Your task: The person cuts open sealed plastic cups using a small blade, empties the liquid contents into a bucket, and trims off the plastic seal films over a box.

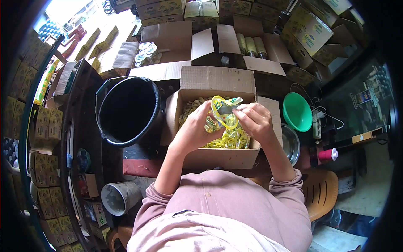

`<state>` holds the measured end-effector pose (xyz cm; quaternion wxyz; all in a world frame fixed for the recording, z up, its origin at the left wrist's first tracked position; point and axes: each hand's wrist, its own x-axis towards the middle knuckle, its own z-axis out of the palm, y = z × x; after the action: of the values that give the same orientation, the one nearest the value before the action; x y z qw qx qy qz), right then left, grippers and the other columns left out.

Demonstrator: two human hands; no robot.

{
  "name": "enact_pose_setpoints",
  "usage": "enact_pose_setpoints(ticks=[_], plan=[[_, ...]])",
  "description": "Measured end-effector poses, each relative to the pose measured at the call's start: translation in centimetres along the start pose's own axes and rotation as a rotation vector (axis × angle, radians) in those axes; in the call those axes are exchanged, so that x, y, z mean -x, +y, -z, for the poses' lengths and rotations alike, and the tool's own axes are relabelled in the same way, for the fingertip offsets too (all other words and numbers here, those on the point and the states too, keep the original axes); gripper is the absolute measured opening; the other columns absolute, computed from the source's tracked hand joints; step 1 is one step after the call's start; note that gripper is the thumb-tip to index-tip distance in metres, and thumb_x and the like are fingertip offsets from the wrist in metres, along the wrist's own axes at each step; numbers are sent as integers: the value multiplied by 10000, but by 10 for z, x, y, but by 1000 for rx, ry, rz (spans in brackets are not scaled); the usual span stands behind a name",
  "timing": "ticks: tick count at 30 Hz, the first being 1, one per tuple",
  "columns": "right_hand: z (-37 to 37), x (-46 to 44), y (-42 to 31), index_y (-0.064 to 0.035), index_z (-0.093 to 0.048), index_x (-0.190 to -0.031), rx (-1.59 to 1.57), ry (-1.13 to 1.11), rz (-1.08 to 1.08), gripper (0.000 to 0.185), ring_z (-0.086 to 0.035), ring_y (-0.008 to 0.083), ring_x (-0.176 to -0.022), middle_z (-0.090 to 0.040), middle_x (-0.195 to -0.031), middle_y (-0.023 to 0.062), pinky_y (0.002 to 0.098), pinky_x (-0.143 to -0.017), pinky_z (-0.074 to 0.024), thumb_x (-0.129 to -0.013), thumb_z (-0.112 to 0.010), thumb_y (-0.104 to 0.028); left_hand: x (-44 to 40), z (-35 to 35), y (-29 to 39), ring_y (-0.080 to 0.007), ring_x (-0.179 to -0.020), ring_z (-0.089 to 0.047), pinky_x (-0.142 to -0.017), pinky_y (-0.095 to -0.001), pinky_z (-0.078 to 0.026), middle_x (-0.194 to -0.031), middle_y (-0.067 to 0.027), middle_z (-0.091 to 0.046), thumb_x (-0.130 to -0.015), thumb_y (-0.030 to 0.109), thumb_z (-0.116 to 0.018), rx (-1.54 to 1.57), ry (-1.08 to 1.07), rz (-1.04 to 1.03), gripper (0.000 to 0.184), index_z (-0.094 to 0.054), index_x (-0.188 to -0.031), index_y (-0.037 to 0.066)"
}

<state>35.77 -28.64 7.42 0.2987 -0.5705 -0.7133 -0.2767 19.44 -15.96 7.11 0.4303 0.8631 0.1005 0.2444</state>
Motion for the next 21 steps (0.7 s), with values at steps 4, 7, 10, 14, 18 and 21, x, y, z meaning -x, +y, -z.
enact_pose_setpoints(ticks=[4,7,10,14,18,21], plan=[[-1,0,0,-20,-638,-851,-19,7,16,233,-587,178,-718,-577,-720,38,298,-646,-500,-619,-633,-49,-2,-1,1,-266,-859,-578,-790,-347,-454,-939,-178,-549,-657,148,-724,72,-16,-29,587,-418,-1107,-72],[-2,0,1,-17,-638,-854,-40,20,29,239,-595,182,-734,-581,-727,47,302,-658,-506,-617,-631,-48,-1,-3,-2,-230,-809,-590,-711,-330,-476,-893,-153,-561,-664,141,-721,78,-12,-60,552,-427,-1084,-64],[-3,3,3,-16,-636,-858,-64,11,43,242,-602,184,-750,-587,-735,56,305,-665,-511,-618,-632,-49,-2,-2,0,-197,-779,-593,-646,-298,-486,-895,-142,-572,-680,141,-715,135,-54,-56,531,-431,-1086,-49],[-6,7,5,-14,-631,-870,-76,8,52,243,-605,182,-744,-592,-742,59,308,-662,-514,-629,-628,-51,-3,-5,-13,-157,-764,-586,-620,-253,-482,-914,-126,-574,-701,145,-705,224,-112,-56,525,-430,-1113,-26],[-9,9,8,-16,-619,-842,-112,1,65,205,-606,183,-722,-590,-735,55,308,-650,-515,-640,-623,-56,-3,-6,-18,-117,-790,-567,-637,-238,-469,-945,-93,-568,-719,158,-696,417,-223,26,542,-423,-1158,-5],[-7,5,8,-19,-610,-820,-140,-2,68,185,-603,181,-704,-584,-723,51,309,-638,-514,-640,-625,-59,5,-20,-26,-92,-865,-526,-716,-239,-463,-1041,-62,-538,-738,159,-689,593,-334,127,571,-400,-1211,21]])
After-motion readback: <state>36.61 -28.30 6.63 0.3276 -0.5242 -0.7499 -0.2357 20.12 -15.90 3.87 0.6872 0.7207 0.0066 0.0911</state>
